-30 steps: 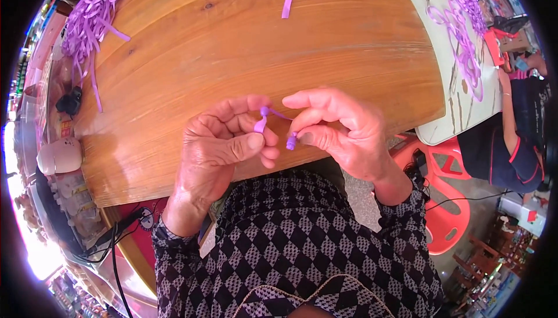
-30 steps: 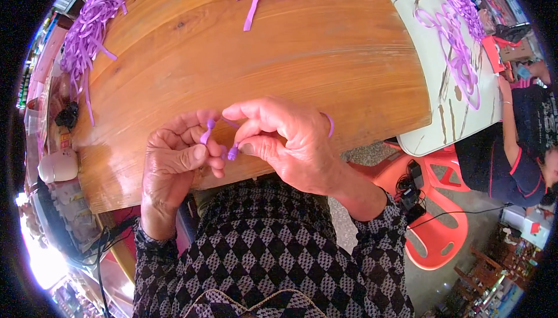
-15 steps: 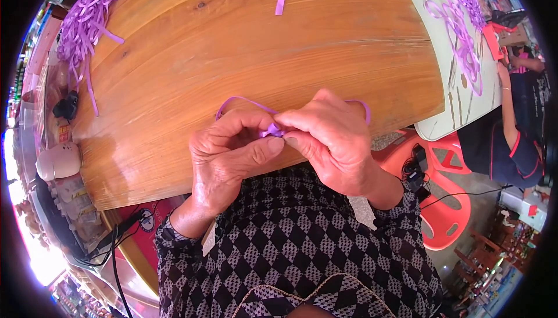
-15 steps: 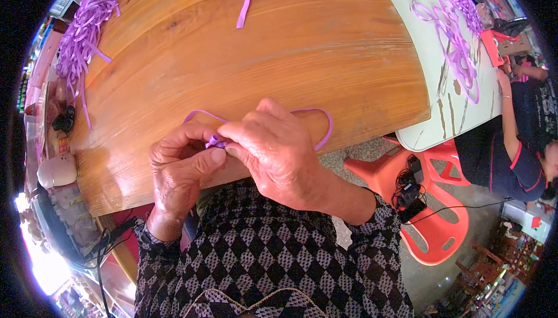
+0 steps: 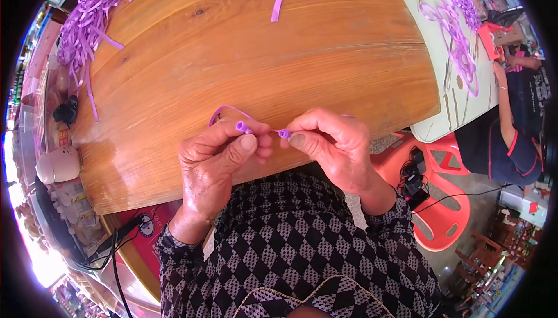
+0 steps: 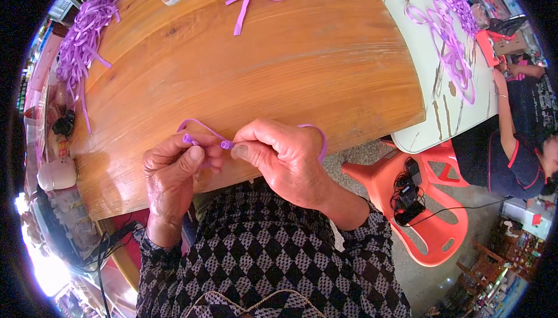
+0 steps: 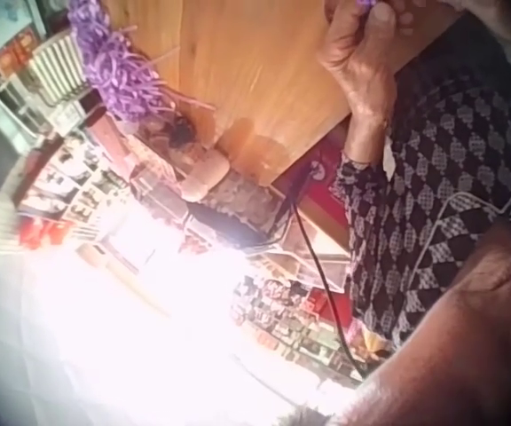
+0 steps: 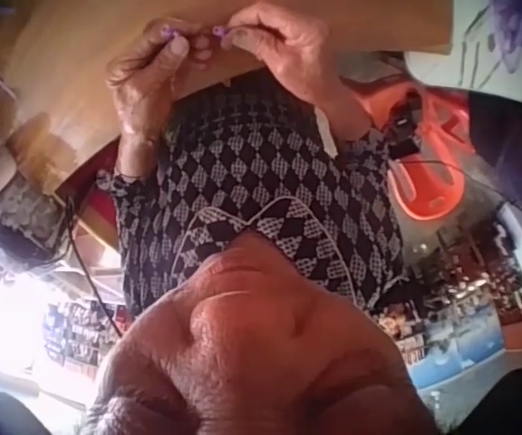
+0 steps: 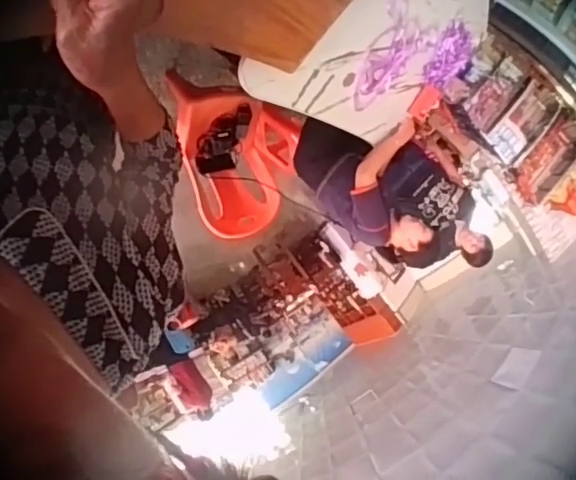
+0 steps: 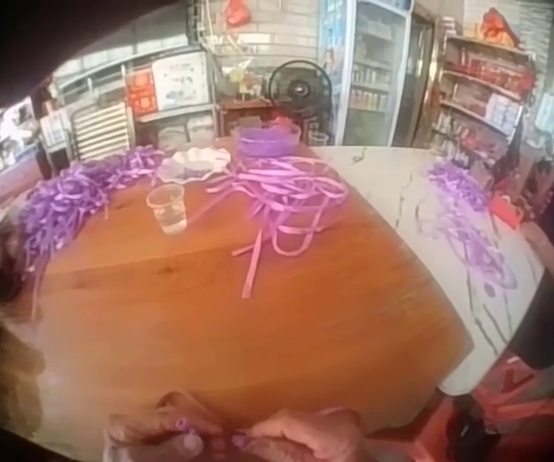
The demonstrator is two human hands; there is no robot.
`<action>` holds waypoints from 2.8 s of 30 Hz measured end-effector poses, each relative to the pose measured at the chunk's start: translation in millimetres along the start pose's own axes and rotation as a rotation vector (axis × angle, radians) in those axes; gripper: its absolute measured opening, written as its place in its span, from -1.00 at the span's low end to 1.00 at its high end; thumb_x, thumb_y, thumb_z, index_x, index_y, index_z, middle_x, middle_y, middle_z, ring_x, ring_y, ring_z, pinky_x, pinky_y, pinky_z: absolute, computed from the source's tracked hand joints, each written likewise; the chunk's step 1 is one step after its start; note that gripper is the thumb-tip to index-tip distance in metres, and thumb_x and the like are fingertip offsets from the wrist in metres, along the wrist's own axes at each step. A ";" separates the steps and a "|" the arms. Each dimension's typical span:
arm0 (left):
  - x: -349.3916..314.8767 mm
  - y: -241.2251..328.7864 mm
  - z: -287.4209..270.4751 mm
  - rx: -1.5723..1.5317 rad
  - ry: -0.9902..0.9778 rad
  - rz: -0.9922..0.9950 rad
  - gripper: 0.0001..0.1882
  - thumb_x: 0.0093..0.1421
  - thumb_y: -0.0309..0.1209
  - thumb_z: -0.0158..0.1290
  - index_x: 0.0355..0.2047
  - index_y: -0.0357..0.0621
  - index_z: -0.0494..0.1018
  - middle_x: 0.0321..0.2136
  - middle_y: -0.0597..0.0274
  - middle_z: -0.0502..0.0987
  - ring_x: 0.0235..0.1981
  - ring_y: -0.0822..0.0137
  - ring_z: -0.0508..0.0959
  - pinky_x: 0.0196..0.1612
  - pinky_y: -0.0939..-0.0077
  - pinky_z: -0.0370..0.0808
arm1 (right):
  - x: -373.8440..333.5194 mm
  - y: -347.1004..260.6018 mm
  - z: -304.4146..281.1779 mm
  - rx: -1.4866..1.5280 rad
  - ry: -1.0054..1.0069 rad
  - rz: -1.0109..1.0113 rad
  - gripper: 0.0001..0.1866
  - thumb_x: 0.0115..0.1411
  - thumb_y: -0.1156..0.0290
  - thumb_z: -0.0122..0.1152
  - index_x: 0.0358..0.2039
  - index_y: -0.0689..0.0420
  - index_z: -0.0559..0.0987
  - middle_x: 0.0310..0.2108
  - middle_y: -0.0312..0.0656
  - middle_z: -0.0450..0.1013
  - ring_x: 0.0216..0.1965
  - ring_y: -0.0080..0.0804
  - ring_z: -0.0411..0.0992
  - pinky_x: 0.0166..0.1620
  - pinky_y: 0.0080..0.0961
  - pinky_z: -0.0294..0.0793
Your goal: The person ties knots in a purple ribbon by hand, pulling the ribbon through loops to create a series of knots along its length. After completing several knots, the person sets the ribbon aside on the wooden table and picks up another ribbon to repeat the process.
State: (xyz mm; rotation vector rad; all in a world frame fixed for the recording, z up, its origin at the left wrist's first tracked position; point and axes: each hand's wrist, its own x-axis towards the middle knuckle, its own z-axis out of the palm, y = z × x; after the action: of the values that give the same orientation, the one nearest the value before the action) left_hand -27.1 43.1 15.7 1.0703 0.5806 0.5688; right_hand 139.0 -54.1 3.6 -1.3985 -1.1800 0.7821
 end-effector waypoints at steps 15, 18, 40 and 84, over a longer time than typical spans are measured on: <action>-6.8 -3.1 3.4 0.206 0.109 0.030 -0.88 0.06 -0.54 0.15 -0.36 -0.30 0.55 -0.46 0.32 0.49 -0.44 0.54 0.41 -0.35 0.72 0.33 | -7.3 -6.1 3.2 -0.023 0.116 -0.148 -0.93 0.01 0.63 0.23 -0.43 0.29 0.56 -0.71 -0.38 0.27 -0.68 -0.71 0.14 -0.62 -0.68 0.07; -6.1 -0.9 3.3 0.289 0.083 0.057 -0.86 0.04 -0.54 0.16 -0.35 -0.28 0.56 -0.48 0.33 0.48 -0.47 0.54 0.39 -0.40 0.69 0.31 | -1.8 -6.7 0.2 -0.113 0.065 -0.267 -0.88 -0.04 0.64 0.24 -0.42 0.26 0.56 -0.73 -0.31 0.25 -0.72 -0.58 0.16 -0.64 -0.60 0.09; -7.2 -5.5 5.5 0.515 -0.035 0.159 -0.87 0.07 -0.53 0.13 -0.34 -0.31 0.52 -0.52 0.25 0.47 -0.52 0.45 0.40 -0.46 0.63 0.34 | -4.0 3.8 -0.4 -0.295 0.051 -0.511 -0.74 -0.20 0.74 0.23 -0.41 0.28 0.51 -0.74 -0.27 0.23 -0.75 -0.41 0.20 -0.66 -0.49 0.11; -8.7 -8.1 17.6 0.949 0.037 0.525 -0.88 -0.05 -0.57 0.18 -0.45 -0.28 0.50 -0.58 0.17 0.42 -0.63 0.28 0.42 -0.58 0.53 0.33 | -10.4 7.6 8.1 -0.446 0.055 -0.595 -0.71 -0.28 0.68 0.31 -0.45 0.30 0.47 -0.69 -0.21 0.28 -0.71 -0.35 0.23 -0.65 -0.49 0.11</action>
State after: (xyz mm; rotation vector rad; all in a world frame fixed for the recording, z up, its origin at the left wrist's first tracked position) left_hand -20.1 23.0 16.0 2.1507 0.6124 0.7891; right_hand 130.2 -60.7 -6.9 -1.2936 -1.6815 0.0595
